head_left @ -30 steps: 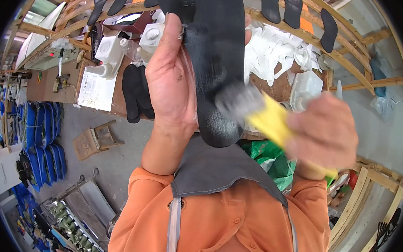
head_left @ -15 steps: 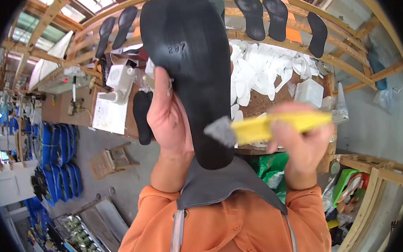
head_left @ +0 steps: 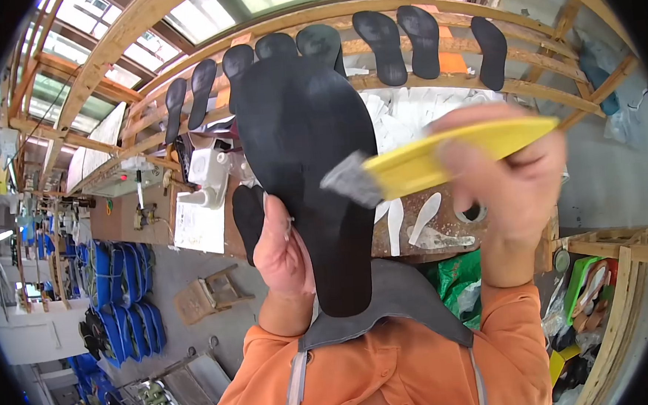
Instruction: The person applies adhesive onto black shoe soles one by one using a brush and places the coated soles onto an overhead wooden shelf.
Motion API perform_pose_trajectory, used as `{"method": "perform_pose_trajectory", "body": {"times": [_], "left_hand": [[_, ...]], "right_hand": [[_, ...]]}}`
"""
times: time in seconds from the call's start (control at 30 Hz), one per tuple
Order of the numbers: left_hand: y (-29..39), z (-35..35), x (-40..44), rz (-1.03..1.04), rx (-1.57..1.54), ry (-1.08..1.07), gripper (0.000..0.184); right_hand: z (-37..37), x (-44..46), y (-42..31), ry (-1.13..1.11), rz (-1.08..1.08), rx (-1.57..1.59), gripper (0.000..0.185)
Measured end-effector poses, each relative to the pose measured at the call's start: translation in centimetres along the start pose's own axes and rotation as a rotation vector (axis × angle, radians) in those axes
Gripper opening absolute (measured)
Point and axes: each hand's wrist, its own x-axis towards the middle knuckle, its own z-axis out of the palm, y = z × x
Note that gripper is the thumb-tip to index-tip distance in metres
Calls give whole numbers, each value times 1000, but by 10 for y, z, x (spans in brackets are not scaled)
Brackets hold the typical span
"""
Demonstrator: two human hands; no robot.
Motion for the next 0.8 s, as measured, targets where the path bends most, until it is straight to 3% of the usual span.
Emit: {"method": "perform_pose_trajectory", "body": {"times": [0.17,0.37,0.53,0.67,0.77,0.8], "left_hand": [[7,6,-4,-178,297,-10,58],[13,1,6,-283,385,-366,56],[17,5,-6,-310,316,-254,54],[23,-6,-13,-193,666,36,57],[20,-1,-7,-137,651,14,50],[19,0,-2,-109,624,128,47]], "right_hand": [[-22,31,1,352,57,205,18],[-10,31,-15,177,33,76,18],[-14,38,-25,152,-51,-11,14],[-27,65,-13,252,66,90,14],[-4,62,-9,227,70,31,15],[8,60,-6,216,74,15,16]]}}
